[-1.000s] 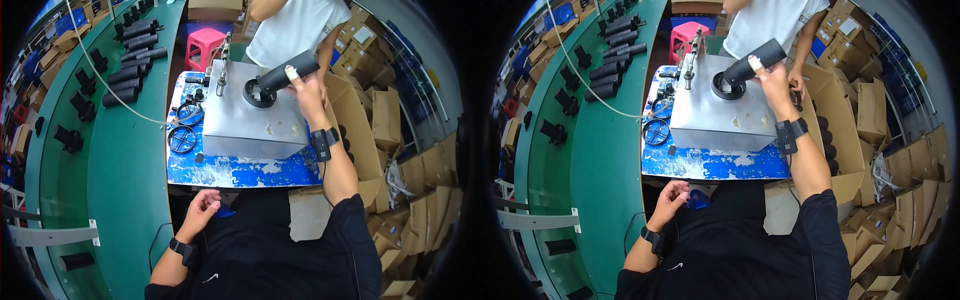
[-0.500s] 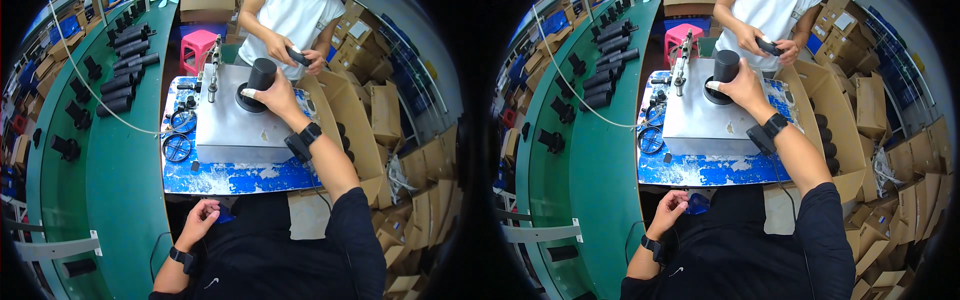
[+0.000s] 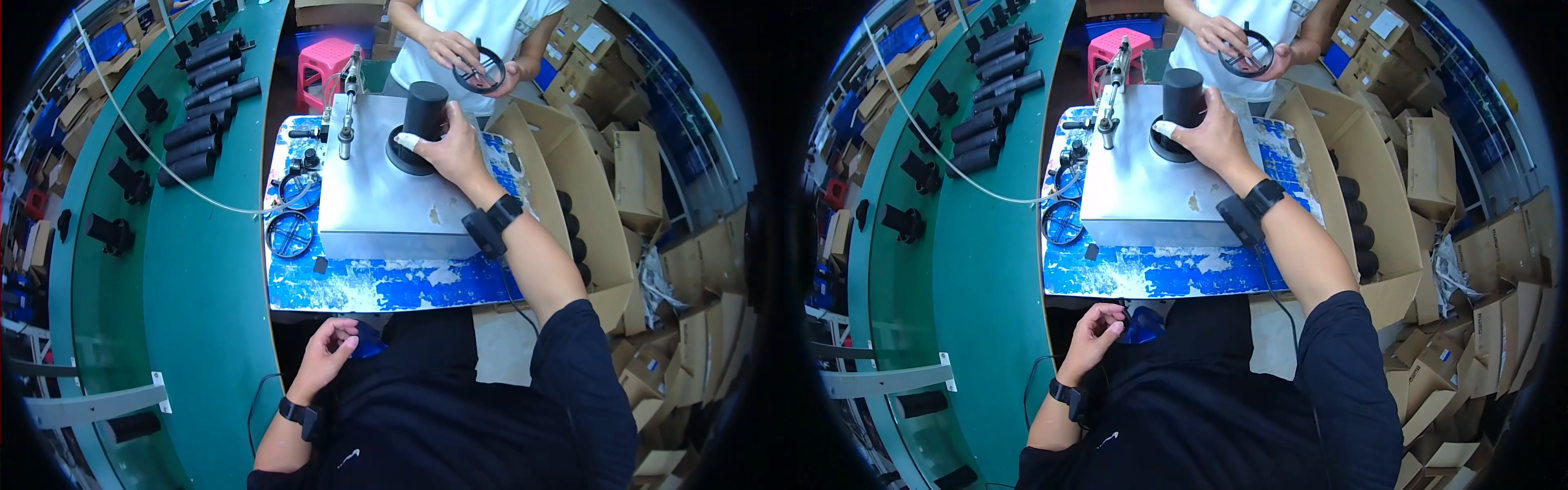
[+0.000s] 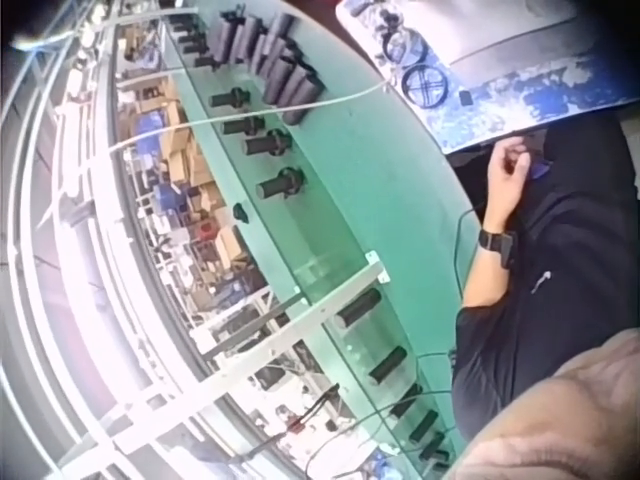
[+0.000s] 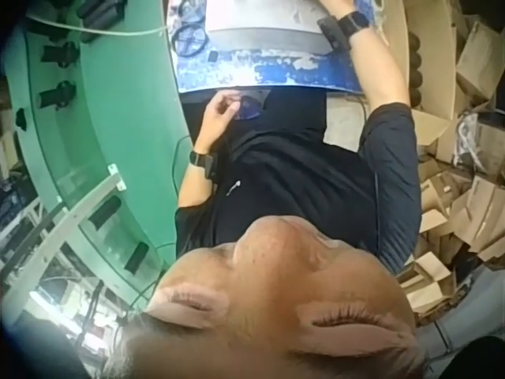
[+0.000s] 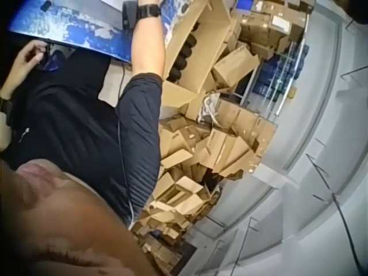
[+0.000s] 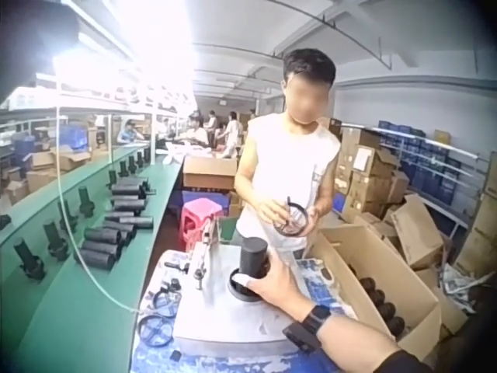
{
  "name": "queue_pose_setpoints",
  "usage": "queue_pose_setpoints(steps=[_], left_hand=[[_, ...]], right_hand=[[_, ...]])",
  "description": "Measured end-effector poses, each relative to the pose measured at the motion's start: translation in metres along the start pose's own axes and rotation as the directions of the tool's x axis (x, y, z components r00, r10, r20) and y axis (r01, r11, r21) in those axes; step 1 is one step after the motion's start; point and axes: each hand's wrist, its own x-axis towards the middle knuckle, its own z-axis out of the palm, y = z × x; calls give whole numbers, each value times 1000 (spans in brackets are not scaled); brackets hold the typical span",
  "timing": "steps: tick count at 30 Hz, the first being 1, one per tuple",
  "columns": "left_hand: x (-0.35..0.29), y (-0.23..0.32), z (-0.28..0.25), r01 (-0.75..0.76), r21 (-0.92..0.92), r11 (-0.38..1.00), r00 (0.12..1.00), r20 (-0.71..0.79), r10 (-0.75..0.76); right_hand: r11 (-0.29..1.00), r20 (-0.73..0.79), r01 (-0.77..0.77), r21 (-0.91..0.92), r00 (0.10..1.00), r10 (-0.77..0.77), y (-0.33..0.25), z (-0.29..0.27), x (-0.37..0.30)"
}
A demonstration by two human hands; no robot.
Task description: The person picks up a black cylinder and places it into a machine, then removes it and presses a black plastic ring onto the cylinder. They place the assembled unit back into the machine, remove it, and set it on a green table before repeating the process.
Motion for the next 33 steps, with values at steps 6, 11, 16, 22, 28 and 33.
queue_pose_setpoints(steps=[6,11,16,22,28,33], left_hand=[[0,-1,5,5,4,1000,1000,4,-5],[2,4,6,-2,33,999,1000,14,1],[0,2,4,7,38,999,1000,9,-7],[3,-1,4,6,37,999,1000,20,-7],[2,-2,4,-1,42,999,1000,18,0],[3,2,5,-7,55,998,1000,25,6]], right_hand=[[994,103,17,104,994,-28,-8,-21,24],[993,212,64,98,974,-83,-6,-34,45],[994,120,79,-76,990,-70,-26,-43,20],[994,16,77,-82,997,-76,-4,-31,19],[975,123,120,-186,987,-98,-6,-39,32],[974,400,215,76,888,-228,22,-52,56]])
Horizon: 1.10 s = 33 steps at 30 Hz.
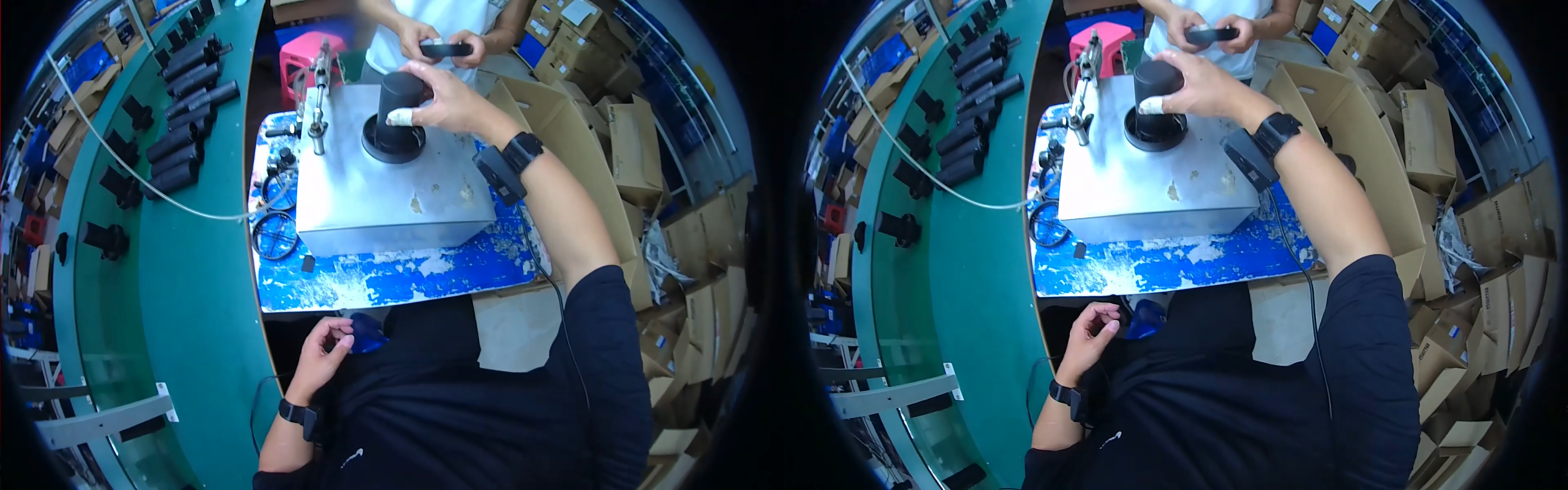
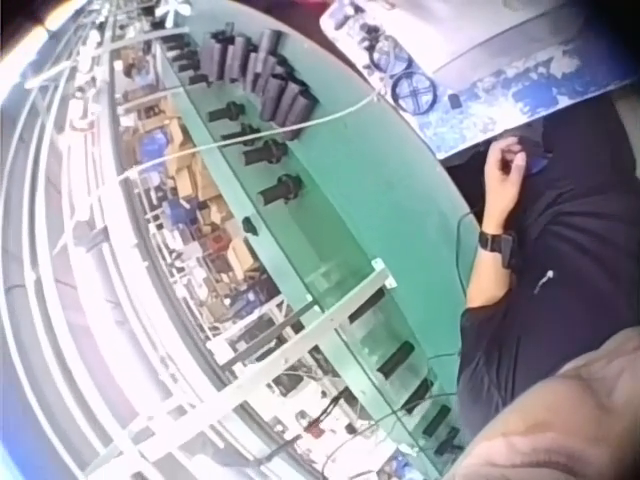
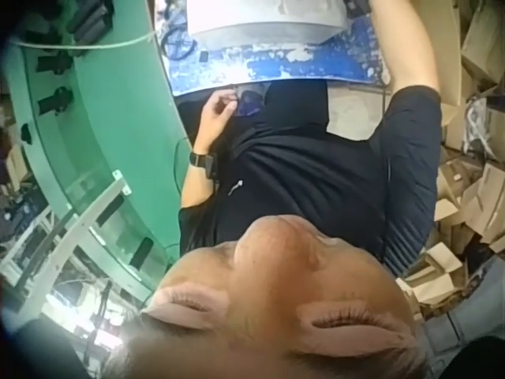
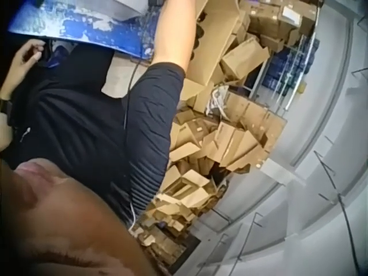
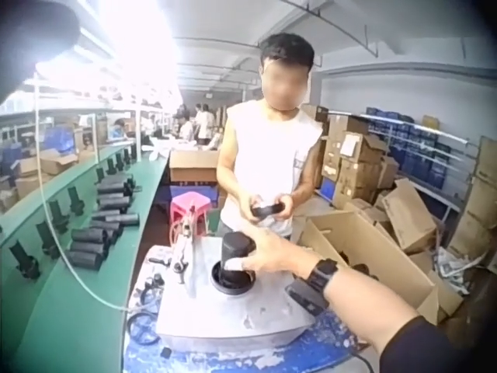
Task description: The person picks up a black cylinder and places it into a machine, then removes it and presses a black plastic ring onto the cylinder. They place the assembled unit back into the machine, remove it, and set it on a green table before repeating the process.
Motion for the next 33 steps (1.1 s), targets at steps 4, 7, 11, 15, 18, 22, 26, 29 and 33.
queue_pose_setpoints(steps=[4,7,11,15,18,22,26,29,33], left_hand=[[-7,13,-2,-37,-25,999,997,-66,35],[-5,42,-10,-154,71,986,984,-82,159],[8,108,-28,-351,394,849,904,-93,417],[87,159,-61,-467,543,698,783,-112,611],[162,186,-83,-401,688,605,781,-89,619],[252,184,-119,-360,880,309,693,30,720],[295,181,-132,-173,862,477,862,-102,497],[300,187,-117,-19,889,458,924,-159,347],[300,187,-116,96,870,484,913,-270,305]], right_hand=[[967,-70,-4,256,997,22,-1,26,-13],[970,-299,-211,123,924,239,-25,49,-29],[958,-355,-271,-93,908,222,-39,51,-26],[970,-71,-59,238,994,78,-3,26,-23],[960,-134,-48,277,987,88,-3,36,-25],[985,-270,-104,140,953,139,-19,54,-31],[987,-332,-141,77,930,159,-22,56,-33],[985,-338,-145,90,926,167,-14,56,-38],[983,-331,-137,125,928,172,-18,55,-36]])
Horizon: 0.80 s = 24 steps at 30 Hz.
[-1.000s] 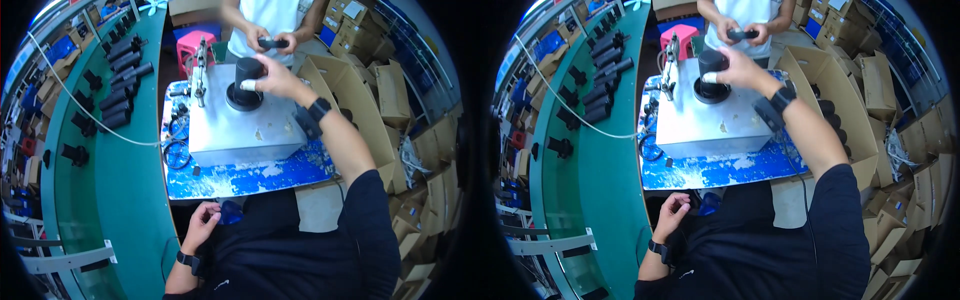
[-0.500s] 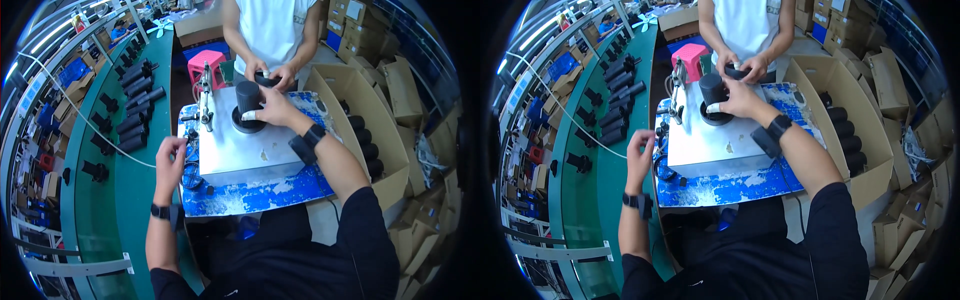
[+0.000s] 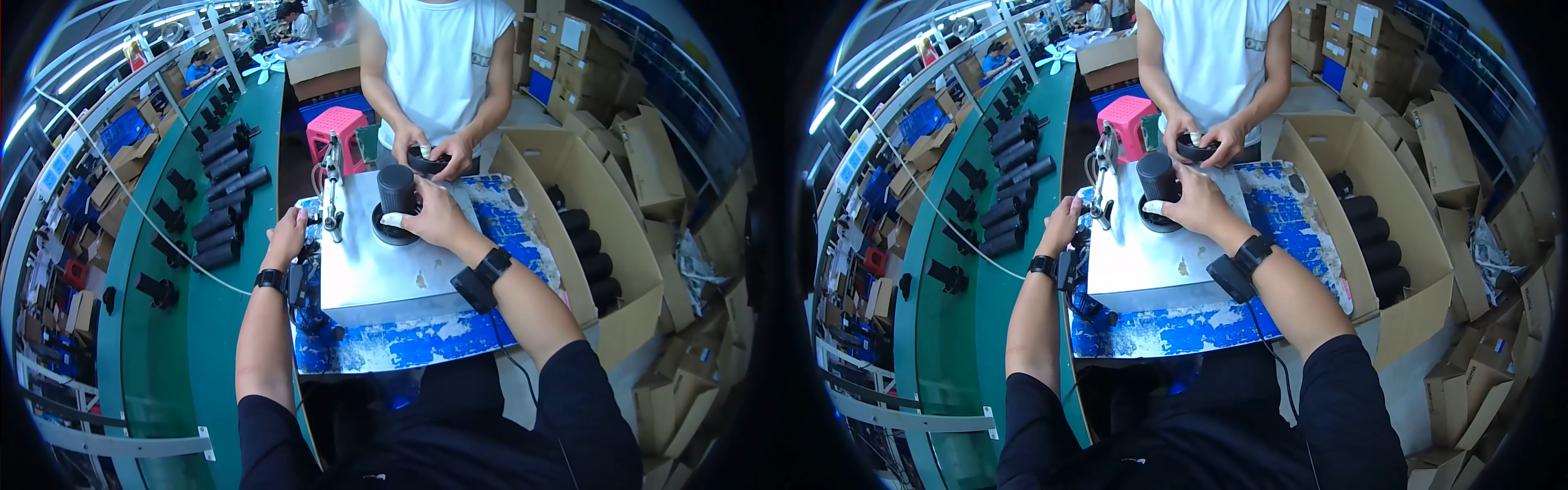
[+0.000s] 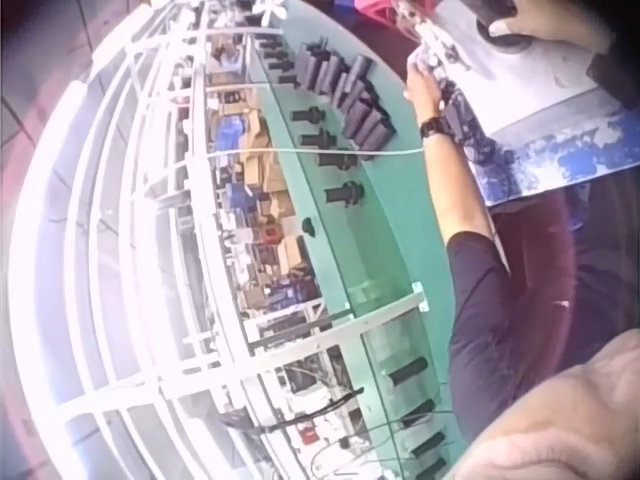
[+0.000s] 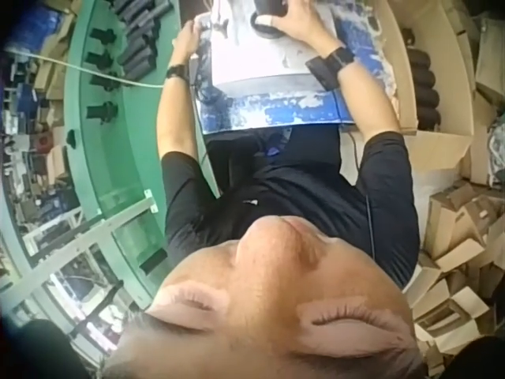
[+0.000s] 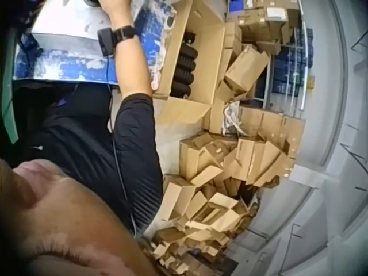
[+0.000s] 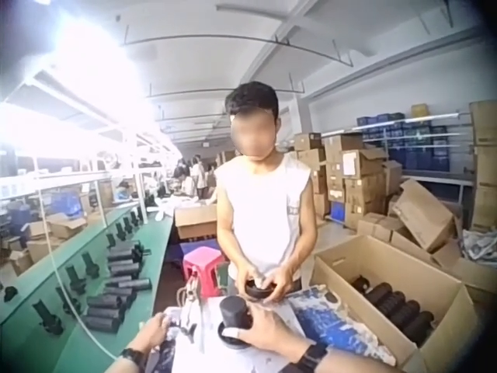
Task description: The person picks up a black cylinder and places it into a machine, then removes it and presses a black plastic ring onto the cylinder. They place the assembled unit back into the machine, remove it, and set it on a green table before repeating the process.
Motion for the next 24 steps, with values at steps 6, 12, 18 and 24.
queue_pose_setpoints(steps=[6,12,18,24], left_hand=[[-57,-22,-22,-220,-361,906,876,-482,21],[-247,42,-42,-412,-276,869,882,-359,304],[-380,-9,-53,-174,-448,877,946,-324,22],[-396,47,-41,-451,-295,842,784,-582,216]], right_hand=[[1000,-37,22,-9,999,-22,-7,10,0],[992,-183,83,97,981,-64,4,-20,22],[636,-224,483,601,866,-447,-159,-103,-2],[673,-57,737,62,676,-735,-161,54,-148]])
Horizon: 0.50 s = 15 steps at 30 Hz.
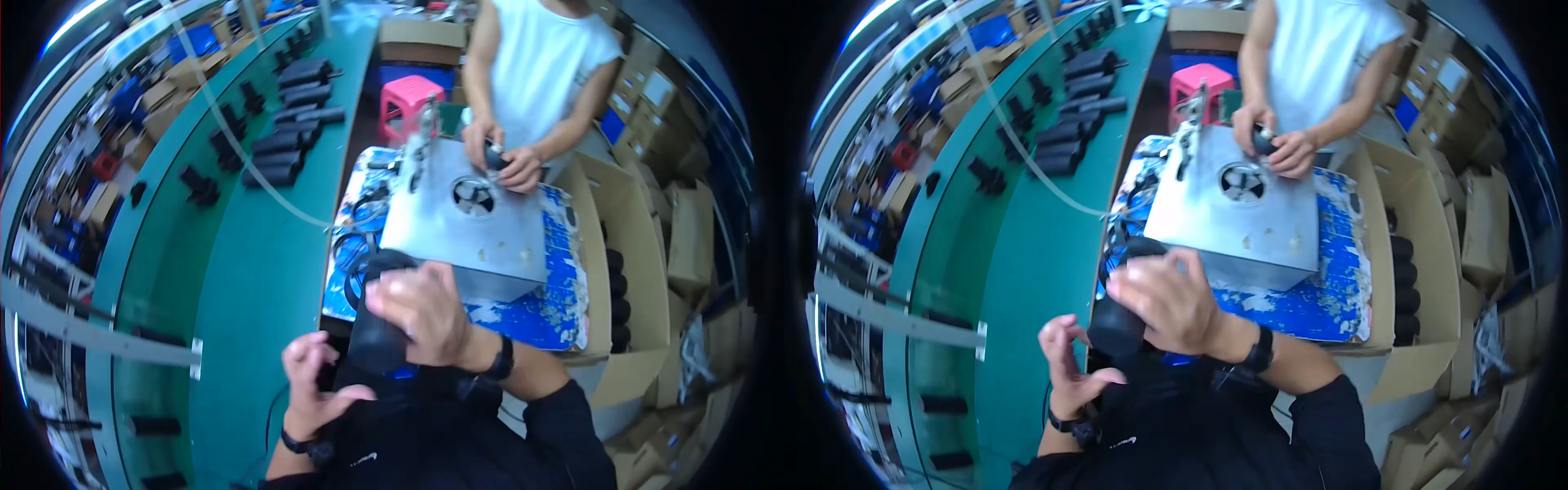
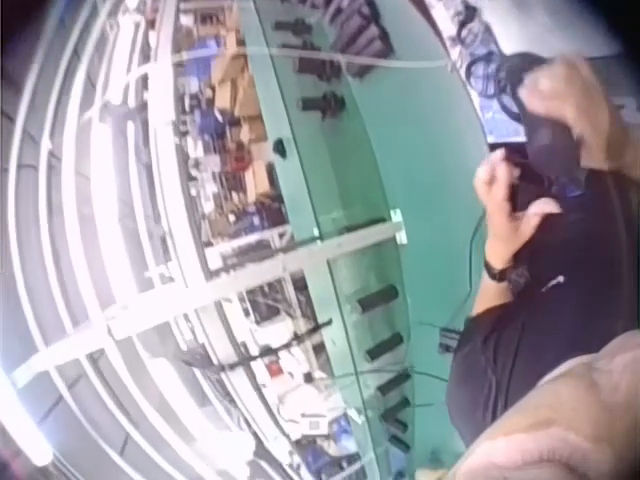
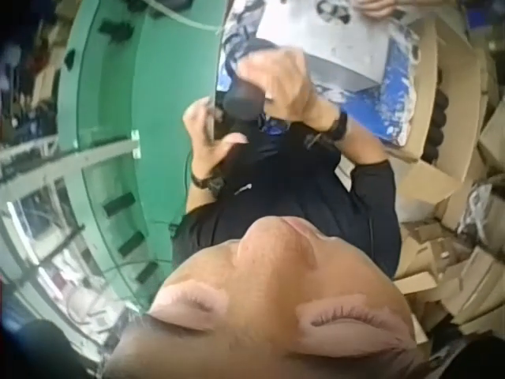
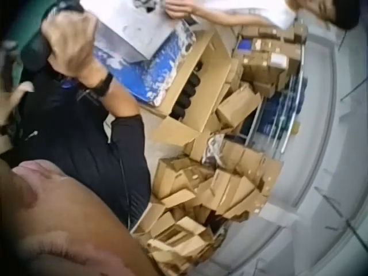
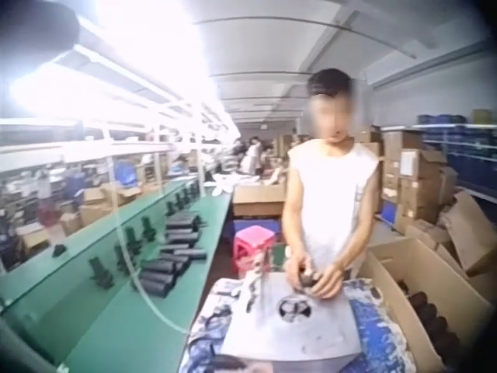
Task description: The person picks up a black cylinder and places it into a machine, then removes it and presses a black plastic ring onto the cylinder. They place the assembled unit back into the machine, remove it, and set it on a green table before repeating the process.
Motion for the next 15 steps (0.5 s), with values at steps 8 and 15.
queue_pose_setpoints(steps=[8,15], left_hand=[[-21,-17,-4,-417,29,909,909,16,416],[-17,-24,-27,-277,309,910,960,114,254]], right_hand=[[986,-134,164,30,978,-159,-37,48,-37],[984,29,-55,169,998,51,-31,72,-46]])
